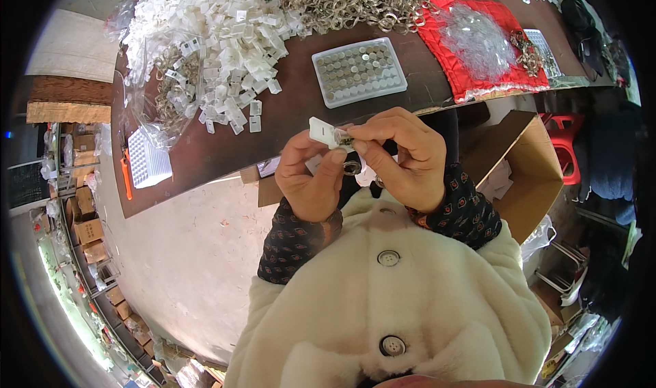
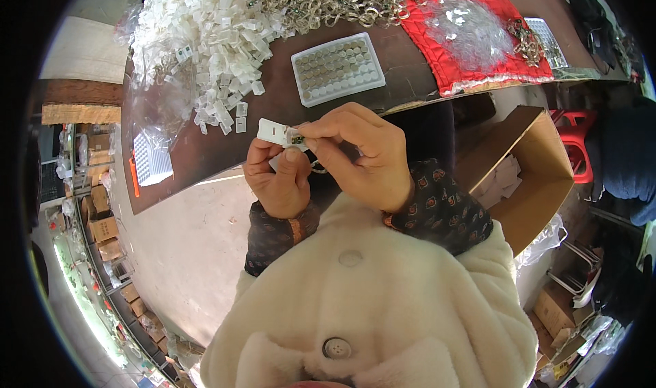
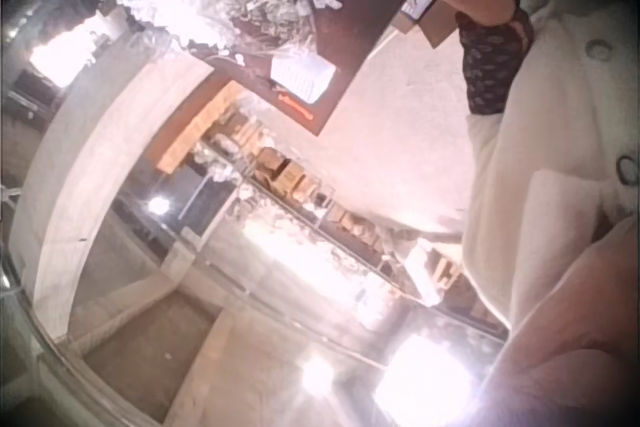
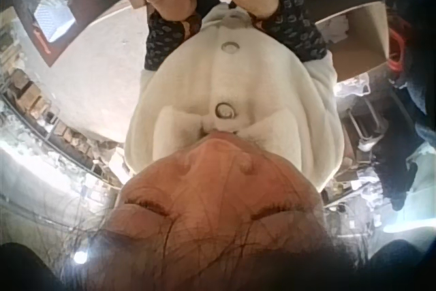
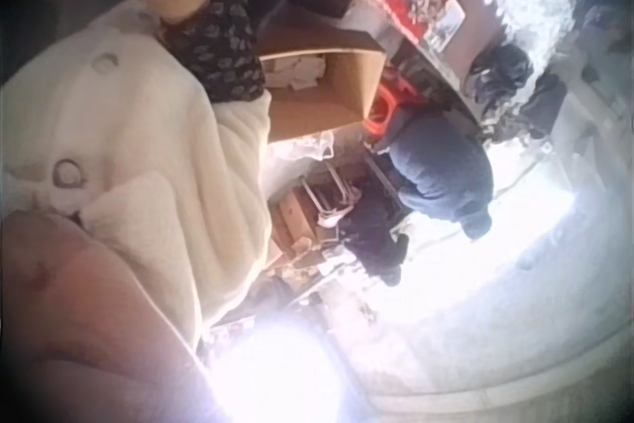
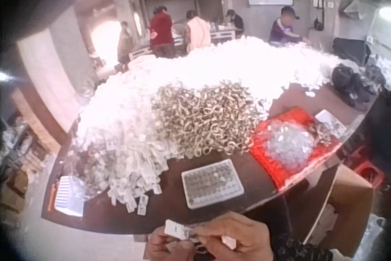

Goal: The person assembles small electronic components by inserting a metal piece into a white plastic housing, then placing a small round component into the housing. The person repeatedly picks up components from a tray and a pile on the table, assembles them, and places the finished units into a cardboard box.

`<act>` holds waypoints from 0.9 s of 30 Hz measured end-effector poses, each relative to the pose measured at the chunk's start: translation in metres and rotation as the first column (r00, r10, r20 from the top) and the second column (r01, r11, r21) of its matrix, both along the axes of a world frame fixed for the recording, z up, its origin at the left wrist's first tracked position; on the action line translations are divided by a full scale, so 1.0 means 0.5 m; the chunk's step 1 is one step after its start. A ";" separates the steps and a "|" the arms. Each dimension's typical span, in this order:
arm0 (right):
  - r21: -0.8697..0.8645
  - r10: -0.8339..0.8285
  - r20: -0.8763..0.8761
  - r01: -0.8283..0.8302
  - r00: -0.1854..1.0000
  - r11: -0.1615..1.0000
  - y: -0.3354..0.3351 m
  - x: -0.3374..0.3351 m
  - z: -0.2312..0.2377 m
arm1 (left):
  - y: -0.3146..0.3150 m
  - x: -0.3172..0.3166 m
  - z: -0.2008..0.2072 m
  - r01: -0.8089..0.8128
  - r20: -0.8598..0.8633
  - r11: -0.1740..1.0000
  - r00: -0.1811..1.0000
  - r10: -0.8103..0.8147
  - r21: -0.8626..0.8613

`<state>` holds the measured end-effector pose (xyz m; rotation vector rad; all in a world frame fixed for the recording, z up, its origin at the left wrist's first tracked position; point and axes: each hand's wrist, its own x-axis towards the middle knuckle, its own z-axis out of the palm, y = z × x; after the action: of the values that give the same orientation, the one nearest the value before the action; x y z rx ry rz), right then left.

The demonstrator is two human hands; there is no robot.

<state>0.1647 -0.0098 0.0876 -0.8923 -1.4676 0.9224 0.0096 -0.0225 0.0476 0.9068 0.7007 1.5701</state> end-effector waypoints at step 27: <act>-0.134 0.138 -0.024 -0.140 0.990 0.981 -0.006 -0.009 -0.003 | 0.000 0.014 -0.022 -0.196 -0.050 0.975 0.978 0.202 0.102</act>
<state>0.1603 -0.0129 0.0859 -0.8876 -1.4826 1.1410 0.0164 -0.0227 0.0367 0.9826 0.7833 1.7726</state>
